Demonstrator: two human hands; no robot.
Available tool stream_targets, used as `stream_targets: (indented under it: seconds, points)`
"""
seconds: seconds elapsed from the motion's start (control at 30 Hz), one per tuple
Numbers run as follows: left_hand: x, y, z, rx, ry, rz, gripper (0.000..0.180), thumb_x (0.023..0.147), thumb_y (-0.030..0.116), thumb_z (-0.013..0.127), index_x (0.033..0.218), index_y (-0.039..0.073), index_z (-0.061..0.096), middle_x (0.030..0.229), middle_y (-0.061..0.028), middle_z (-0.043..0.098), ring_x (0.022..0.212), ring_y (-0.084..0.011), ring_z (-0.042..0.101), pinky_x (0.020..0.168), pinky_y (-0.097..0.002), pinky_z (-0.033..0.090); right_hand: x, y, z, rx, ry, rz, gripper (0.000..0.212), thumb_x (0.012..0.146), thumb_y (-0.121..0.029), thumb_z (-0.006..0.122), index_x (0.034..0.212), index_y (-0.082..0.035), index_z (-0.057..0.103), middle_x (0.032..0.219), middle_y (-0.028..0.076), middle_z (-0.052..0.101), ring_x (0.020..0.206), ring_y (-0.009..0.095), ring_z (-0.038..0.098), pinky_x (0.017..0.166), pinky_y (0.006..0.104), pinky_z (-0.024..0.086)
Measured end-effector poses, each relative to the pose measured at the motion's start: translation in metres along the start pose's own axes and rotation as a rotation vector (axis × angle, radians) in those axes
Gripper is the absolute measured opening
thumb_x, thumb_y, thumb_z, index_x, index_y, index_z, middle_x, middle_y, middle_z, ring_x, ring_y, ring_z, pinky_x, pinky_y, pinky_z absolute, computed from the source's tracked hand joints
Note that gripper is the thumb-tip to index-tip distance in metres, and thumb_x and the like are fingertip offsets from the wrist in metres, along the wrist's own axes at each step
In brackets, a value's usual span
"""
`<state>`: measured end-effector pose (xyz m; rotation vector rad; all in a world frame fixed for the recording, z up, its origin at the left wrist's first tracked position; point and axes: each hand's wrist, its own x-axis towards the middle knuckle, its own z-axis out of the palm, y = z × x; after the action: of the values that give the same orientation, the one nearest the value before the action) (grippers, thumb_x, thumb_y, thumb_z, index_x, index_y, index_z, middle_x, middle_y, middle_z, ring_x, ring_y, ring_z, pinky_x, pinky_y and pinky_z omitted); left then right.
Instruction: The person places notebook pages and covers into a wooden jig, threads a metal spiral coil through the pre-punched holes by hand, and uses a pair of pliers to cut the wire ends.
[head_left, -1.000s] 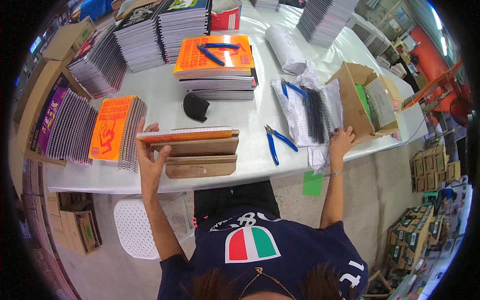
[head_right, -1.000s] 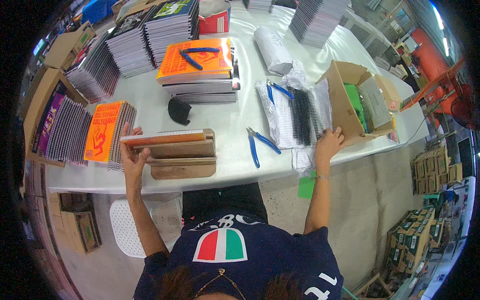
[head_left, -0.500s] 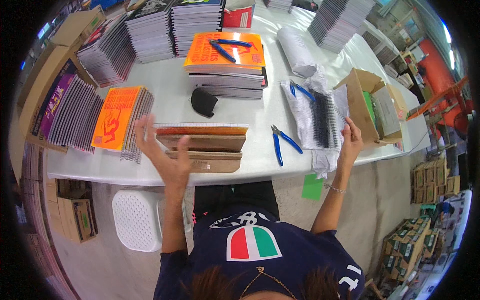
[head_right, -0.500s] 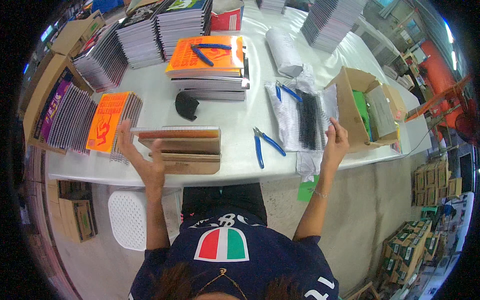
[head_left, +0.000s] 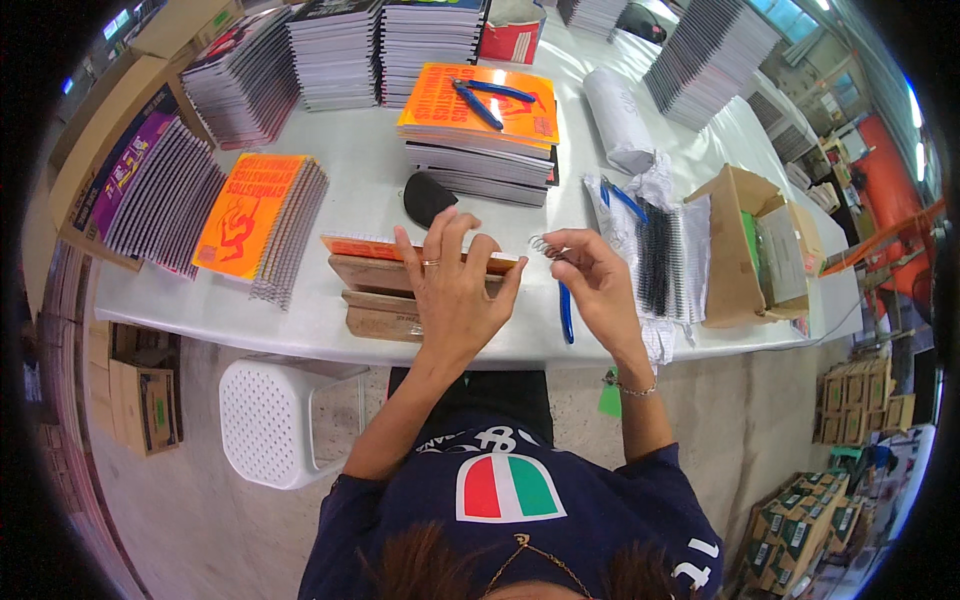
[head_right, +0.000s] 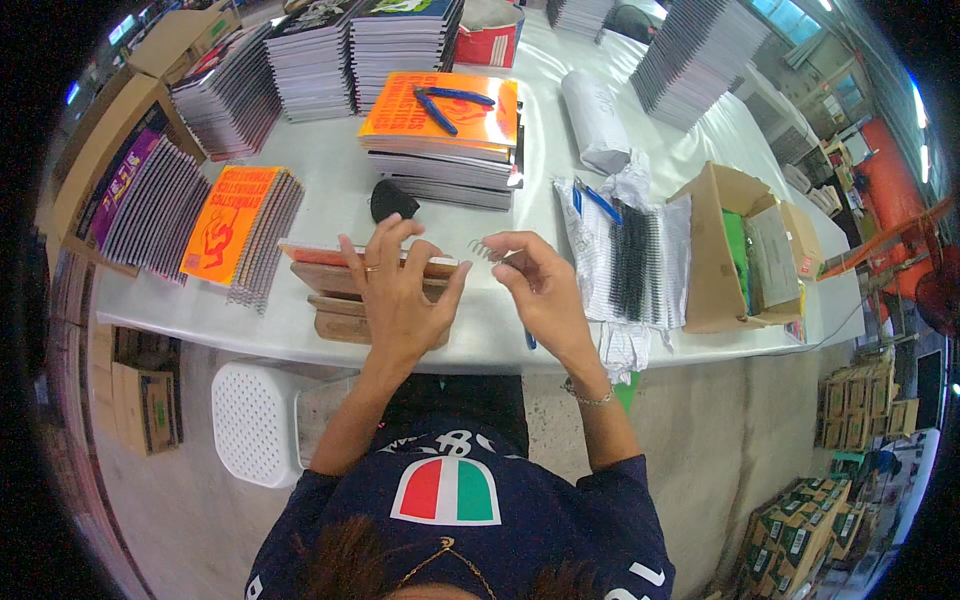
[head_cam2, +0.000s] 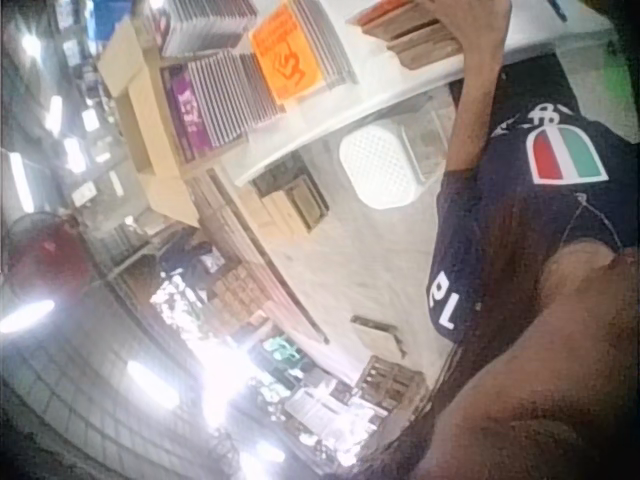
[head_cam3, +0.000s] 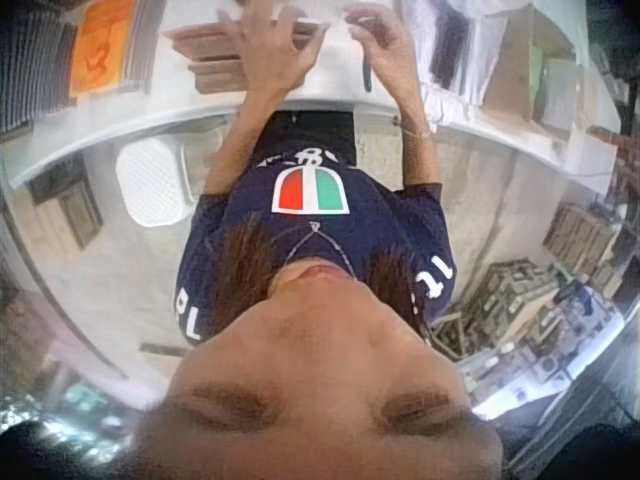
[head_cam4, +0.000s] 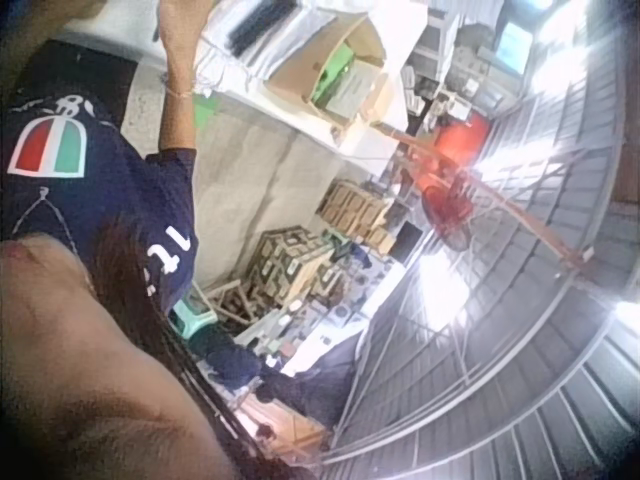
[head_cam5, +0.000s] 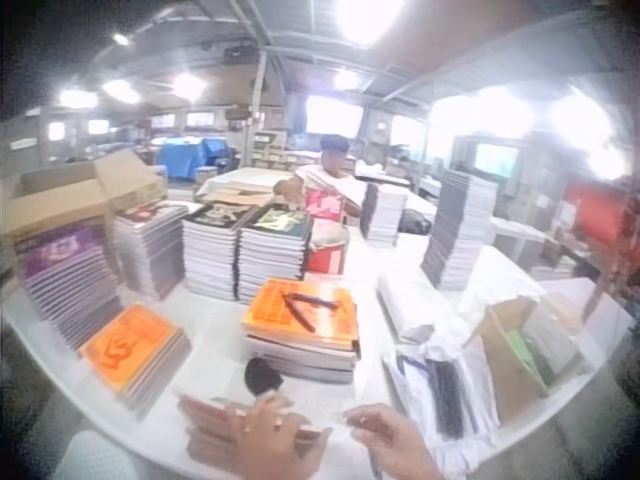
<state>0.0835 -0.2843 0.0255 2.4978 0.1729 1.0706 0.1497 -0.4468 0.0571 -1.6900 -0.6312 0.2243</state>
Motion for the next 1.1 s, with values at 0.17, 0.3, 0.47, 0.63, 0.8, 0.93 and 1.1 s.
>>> stream_targets:
  seconds: [0.17, 0.3, 0.47, 0.63, 0.8, 0.93, 1.1]
  points:
    - [0.001, 0.001, 0.001, 0.016, 0.026, 0.007, 0.025, 0.072, 0.029, 0.073, 0.084, 0.012, 0.058, 0.089, -0.0022, 0.051, 0.106, -0.0227, 0.047, 0.113, -0.0603, 0.007, 0.008, 0.0, 0.002, -0.126, -0.061, -0.058, 0.02, 0.083, 0.0, 0.063, 0.102, -0.002, 0.066, 0.094, 0.007, 0.063, 0.082, 0.013, 0.058, 0.075, 0.0264, 0.047]
    - [0.001, 0.0, 0.0, -0.007, 0.044, 0.013, 0.023, 0.072, 0.029, 0.073, 0.085, 0.014, 0.06, 0.086, -0.0018, 0.049, 0.102, -0.0217, 0.048, 0.113, -0.0595, 0.008, 0.01, -0.012, 0.003, -0.188, -0.089, -0.128, 0.02, 0.08, 0.002, 0.063, 0.099, -0.002, 0.067, 0.095, 0.009, 0.063, 0.084, 0.017, 0.058, 0.077, 0.0282, 0.047]
    - [-0.002, 0.0, -0.003, -0.007, 0.019, 0.031, 0.023, 0.073, 0.029, 0.073, 0.089, 0.017, 0.061, 0.087, -0.0005, 0.049, 0.101, -0.0208, 0.047, 0.112, -0.0568, 0.012, 0.009, -0.013, 0.003, -0.208, -0.155, -0.146, 0.02, 0.082, 0.002, 0.061, 0.102, -0.001, 0.065, 0.095, 0.011, 0.063, 0.086, 0.021, 0.059, 0.079, 0.0309, 0.046]
    - [0.005, 0.002, -0.016, 0.011, -0.086, 0.066, 0.021, 0.076, 0.027, 0.072, 0.092, 0.017, 0.063, 0.088, 0.0002, 0.052, 0.097, -0.0201, 0.051, 0.106, -0.0515, 0.022, 0.007, -0.023, 0.002, -0.443, -0.222, -0.207, 0.019, 0.086, -0.004, 0.06, 0.105, 0.0, 0.062, 0.093, 0.012, 0.062, 0.087, 0.023, 0.06, 0.078, 0.0329, 0.047]
    - [0.006, -0.023, -0.016, -0.132, -0.186, 0.321, 0.021, 0.078, 0.022, 0.069, 0.097, 0.016, 0.064, 0.093, 0.0008, 0.057, 0.093, -0.0182, 0.055, 0.097, -0.0423, 0.034, 0.023, -0.025, -0.014, -0.217, -0.525, 0.132, 0.025, 0.097, -0.02, 0.052, 0.104, 0.001, 0.063, 0.089, 0.009, 0.063, 0.079, 0.017, 0.062, 0.074, 0.0318, 0.05]
    - [0.008, -0.025, -0.017, -0.217, -0.148, 0.354, 0.023, 0.077, 0.023, 0.07, 0.098, 0.015, 0.064, 0.095, 0.0006, 0.06, 0.093, -0.0173, 0.057, 0.093, -0.0373, 0.037, 0.078, 0.001, -0.027, -0.167, -0.713, 0.194, 0.039, 0.1, -0.033, 0.046, 0.116, 0.0, 0.059, 0.108, 0.012, 0.063, 0.094, 0.018, 0.061, 0.084, 0.0299, 0.05]
    - [0.006, -0.029, -0.012, -0.195, -0.091, 0.391, 0.025, 0.076, 0.025, 0.071, 0.097, 0.013, 0.064, 0.095, -0.0004, 0.06, 0.094, -0.0175, 0.058, 0.092, -0.0374, 0.039, 0.118, 0.058, 0.043, -0.465, -0.558, -0.375, 0.054, 0.09, -0.015, 0.062, 0.137, -0.006, 0.038, 0.131, 0.022, 0.048, 0.113, 0.028, 0.053, 0.091, 0.0365, 0.047]
